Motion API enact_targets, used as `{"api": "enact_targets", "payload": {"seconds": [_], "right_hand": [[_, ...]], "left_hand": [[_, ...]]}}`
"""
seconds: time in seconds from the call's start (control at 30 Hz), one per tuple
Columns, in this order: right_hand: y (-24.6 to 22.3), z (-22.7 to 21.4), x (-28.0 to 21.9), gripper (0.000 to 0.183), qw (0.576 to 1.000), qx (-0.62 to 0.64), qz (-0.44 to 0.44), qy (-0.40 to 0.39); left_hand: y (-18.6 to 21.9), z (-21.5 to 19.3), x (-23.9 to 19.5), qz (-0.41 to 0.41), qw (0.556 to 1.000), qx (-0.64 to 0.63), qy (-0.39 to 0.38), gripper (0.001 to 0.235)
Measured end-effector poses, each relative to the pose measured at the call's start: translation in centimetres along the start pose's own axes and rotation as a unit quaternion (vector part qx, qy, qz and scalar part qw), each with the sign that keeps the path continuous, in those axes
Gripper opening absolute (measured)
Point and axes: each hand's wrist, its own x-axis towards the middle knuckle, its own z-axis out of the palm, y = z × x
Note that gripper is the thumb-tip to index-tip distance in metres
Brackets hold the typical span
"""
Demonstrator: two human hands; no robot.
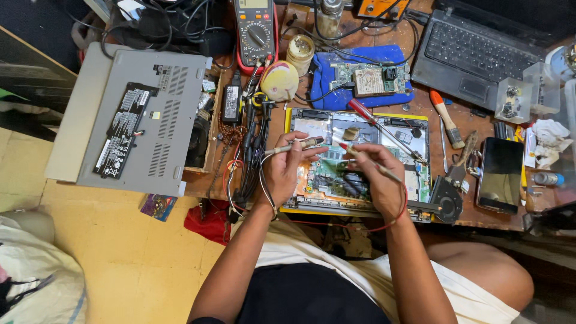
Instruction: The person uses a multimeter to test various points on a green circuit board. They hold the board with one hand and probe different components with the multimeter leads, checking for continuity or voltage.
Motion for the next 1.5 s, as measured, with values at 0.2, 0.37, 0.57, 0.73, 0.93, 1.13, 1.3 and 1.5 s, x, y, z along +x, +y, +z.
{"api": "enact_targets", "payload": {"seconds": [0.2,0.37,0.57,0.73,0.93,1.13,1.3,1.5], "right_hand": [[0.9,0.6,-0.4,0.028,0.997,-0.052,-0.059,-0.017],[-1.1,1.9,-0.7,0.021,0.984,-0.12,-0.119,-0.057],[-0.9,2.0,-1.0,0.021,0.985,-0.136,-0.101,-0.043],[-0.9,2.1,-1.1,0.023,0.984,-0.148,-0.085,-0.05],[-1.1,2.2,-1.1,0.022,0.982,-0.158,-0.082,-0.055],[-0.8,2.0,-1.0,0.02,0.981,-0.165,-0.08,-0.057],[-0.9,2.1,-1.0,0.021,0.982,-0.167,-0.07,-0.054],[-1.6,2.4,-1.0,0.021,0.981,-0.174,-0.062,-0.06]], "left_hand": [[-0.7,0.7,-0.4,0.008,0.999,-0.037,0.033,0.025],[0.1,0.8,-0.5,0.009,0.999,-0.006,0.048,0.022],[0.3,0.9,-0.4,-0.012,0.996,0.078,0.048,0.019],[1.4,0.8,-0.5,-0.016,0.996,0.069,0.055,0.018],[1.3,0.9,-0.5,-0.015,0.996,0.07,0.056,0.017],[1.4,0.7,-0.6,-0.007,0.998,0.053,0.043,0.019],[1.2,0.8,-0.6,0.002,0.998,0.044,0.036,0.019],[0.8,0.6,-0.7,0.0,0.999,0.042,0.035,0.019]]}}
